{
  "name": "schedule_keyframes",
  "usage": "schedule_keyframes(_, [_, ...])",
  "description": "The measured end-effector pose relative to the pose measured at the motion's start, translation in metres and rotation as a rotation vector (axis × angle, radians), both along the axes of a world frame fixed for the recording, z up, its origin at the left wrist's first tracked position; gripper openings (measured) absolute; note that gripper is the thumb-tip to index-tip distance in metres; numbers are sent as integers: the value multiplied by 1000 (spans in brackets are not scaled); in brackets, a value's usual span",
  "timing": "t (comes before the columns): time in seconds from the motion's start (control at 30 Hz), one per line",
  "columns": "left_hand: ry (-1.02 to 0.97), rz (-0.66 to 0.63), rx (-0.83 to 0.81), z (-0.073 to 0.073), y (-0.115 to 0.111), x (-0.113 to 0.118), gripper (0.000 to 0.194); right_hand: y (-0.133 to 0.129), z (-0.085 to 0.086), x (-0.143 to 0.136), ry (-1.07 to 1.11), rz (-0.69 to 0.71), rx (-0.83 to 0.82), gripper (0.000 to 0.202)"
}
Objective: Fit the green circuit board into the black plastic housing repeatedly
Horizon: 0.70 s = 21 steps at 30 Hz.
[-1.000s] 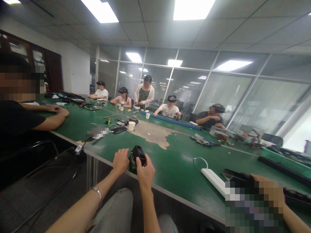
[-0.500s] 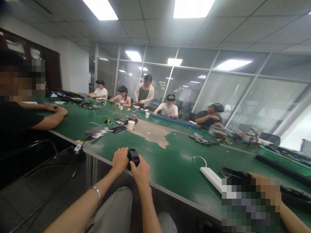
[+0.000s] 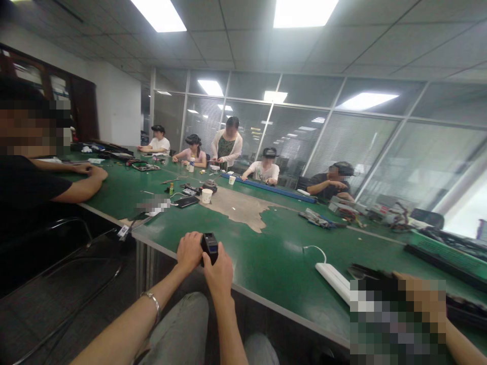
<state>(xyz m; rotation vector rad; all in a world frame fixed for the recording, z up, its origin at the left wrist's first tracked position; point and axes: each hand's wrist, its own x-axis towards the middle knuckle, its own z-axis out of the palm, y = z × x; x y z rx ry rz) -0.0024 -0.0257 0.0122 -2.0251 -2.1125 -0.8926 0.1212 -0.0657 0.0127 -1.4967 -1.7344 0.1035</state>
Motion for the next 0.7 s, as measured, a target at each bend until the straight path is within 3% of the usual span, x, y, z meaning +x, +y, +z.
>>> schedule_keyframes(0.13, [-8, 6, -6, 0, 0, 0, 28, 0, 6, -2, 42, -24, -28, 56])
schedule_keyframes(0.3, [6, 2, -10, -2, 1, 0, 27, 4, 20, -2, 197, -62, 143, 58])
schedule_keyframes(0.43, [18, 5, 2, -4, 2, 1, 28, 13, 27, 17, 282, -110, 222, 59])
schedule_keyframes(0.53, [17, 9, 11, -5, 3, 2, 32, 21, 22, 43, 227, -208, 173, 60])
schedule_keyframes(0.7, [5, 7, 10, -4, 4, 2, 31, 29, -2, 76, 154, -322, 76, 62])
